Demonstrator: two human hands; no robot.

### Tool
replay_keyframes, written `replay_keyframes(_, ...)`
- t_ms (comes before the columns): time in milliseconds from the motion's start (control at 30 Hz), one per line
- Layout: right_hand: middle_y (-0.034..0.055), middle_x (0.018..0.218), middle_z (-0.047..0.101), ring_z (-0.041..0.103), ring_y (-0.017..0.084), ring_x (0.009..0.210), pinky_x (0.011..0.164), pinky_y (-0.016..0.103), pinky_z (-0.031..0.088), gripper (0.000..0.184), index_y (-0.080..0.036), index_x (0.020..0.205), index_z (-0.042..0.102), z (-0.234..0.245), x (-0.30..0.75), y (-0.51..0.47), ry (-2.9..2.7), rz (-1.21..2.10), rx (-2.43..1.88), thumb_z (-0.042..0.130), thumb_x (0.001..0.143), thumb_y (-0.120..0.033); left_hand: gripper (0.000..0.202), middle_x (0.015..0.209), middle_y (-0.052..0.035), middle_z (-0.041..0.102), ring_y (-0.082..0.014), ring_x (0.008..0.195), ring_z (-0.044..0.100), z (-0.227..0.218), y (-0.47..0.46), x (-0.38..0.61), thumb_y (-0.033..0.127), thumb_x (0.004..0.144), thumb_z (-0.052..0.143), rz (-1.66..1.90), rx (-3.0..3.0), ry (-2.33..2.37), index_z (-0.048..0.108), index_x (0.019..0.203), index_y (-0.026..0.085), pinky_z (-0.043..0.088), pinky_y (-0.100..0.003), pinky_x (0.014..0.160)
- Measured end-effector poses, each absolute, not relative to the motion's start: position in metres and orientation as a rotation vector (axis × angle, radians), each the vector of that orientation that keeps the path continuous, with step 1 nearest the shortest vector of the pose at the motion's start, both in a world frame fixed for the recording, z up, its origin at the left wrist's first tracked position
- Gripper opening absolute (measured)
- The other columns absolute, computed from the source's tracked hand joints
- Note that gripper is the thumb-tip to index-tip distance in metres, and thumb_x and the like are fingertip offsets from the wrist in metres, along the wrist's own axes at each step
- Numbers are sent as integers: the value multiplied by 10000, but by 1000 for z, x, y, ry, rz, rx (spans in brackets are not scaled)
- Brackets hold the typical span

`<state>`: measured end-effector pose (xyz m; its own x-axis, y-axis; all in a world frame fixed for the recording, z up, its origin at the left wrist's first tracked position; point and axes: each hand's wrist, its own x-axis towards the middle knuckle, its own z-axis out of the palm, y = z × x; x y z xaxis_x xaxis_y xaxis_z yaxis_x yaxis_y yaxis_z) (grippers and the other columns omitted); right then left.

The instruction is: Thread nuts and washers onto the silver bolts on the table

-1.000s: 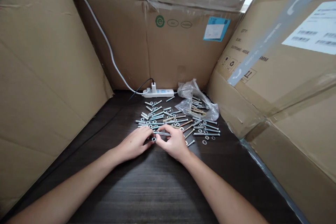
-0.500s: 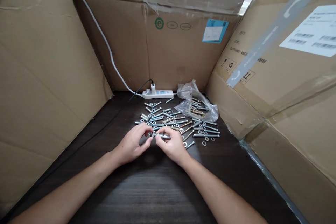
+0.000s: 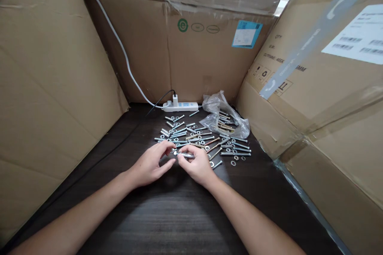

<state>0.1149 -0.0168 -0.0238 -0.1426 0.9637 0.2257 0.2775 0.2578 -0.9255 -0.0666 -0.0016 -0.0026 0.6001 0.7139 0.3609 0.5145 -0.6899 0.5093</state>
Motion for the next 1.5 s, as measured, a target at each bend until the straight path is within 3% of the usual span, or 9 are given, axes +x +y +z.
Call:
replay_keyframes(233,14,693,578,480,96,545,432,164,377,152,-157,784,609,-29,117,-18,-1677,863,-1177,569,764,-303,189,867,-29,576,-157,800,530,-3,0,-67,292,922,390,715,2450,971,542,945,184,422,-283,741)
replay_keyframes(567,22,707,596,493,104,557,440,170,387,151,-154,796,619,-26,117,-18,-1688,826,-1191,564,765,-291,273,928,-36,572,-160,811,537,-1,-3,-68,250,855,485,762,2404,985,482,1123,197,436,-277,711)
replay_keyframes(767,7,665,580,467,93,519,424,169,366,132,-164,782,613,-25,117,-19,-1727,789,-1194,561,762,-284,219,828,-30,565,-153,770,519,-3,0,-67,290,930,359,710,2432,962,535,863,177,422,-274,708)
replay_keyframes(867,11,683,588,486,99,542,428,165,374,131,-164,792,609,-26,117,-18,-1721,781,-1194,561,764,-282,154,882,-30,566,-150,780,525,-3,-2,-67,255,896,418,724,2408,950,527,982,188,429,-264,700)
replay_keyframes(1000,16,702,595,499,104,562,441,166,387,138,-162,802,605,-26,118,-19,-1727,776,-1185,562,771,-290,300,966,-40,555,-156,816,528,0,-4,-68,226,849,481,749,2371,970,457,1147,195,434,-263,706)
replay_keyframes(1100,10,681,590,490,98,542,441,168,387,141,-161,791,604,-26,117,-20,-1746,767,-1182,560,771,-294,178,920,-34,549,-152,804,519,0,-3,-68,262,897,425,738,2375,984,501,1039,185,425,-268,717)
replay_keyframes(1200,2,654,578,469,88,512,428,165,371,141,-158,785,606,-25,117,-20,-1764,758,-1181,560,768,-290,213,854,-28,540,-147,785,508,-2,-1,-67,281,935,352,721,2393,957,531,885,176,417,-270,724)
replay_keyframes(1400,8,675,586,481,97,531,437,170,386,141,-164,800,607,-26,117,-19,-1755,747,-1195,555,769,-292,258,914,-35,539,-148,774,513,-1,-5,-68,231,859,463,759,2350,934,470,1114,194,433,-263,703)
replay_keyframes(1500,8,683,588,479,96,529,441,174,387,147,-165,807,607,-26,117,-19,-1767,741,-1196,555,773,-298,252,924,-36,548,-153,785,521,0,-5,-69,264,872,455,772,2332,971,471,1112,190,433,-268,700)
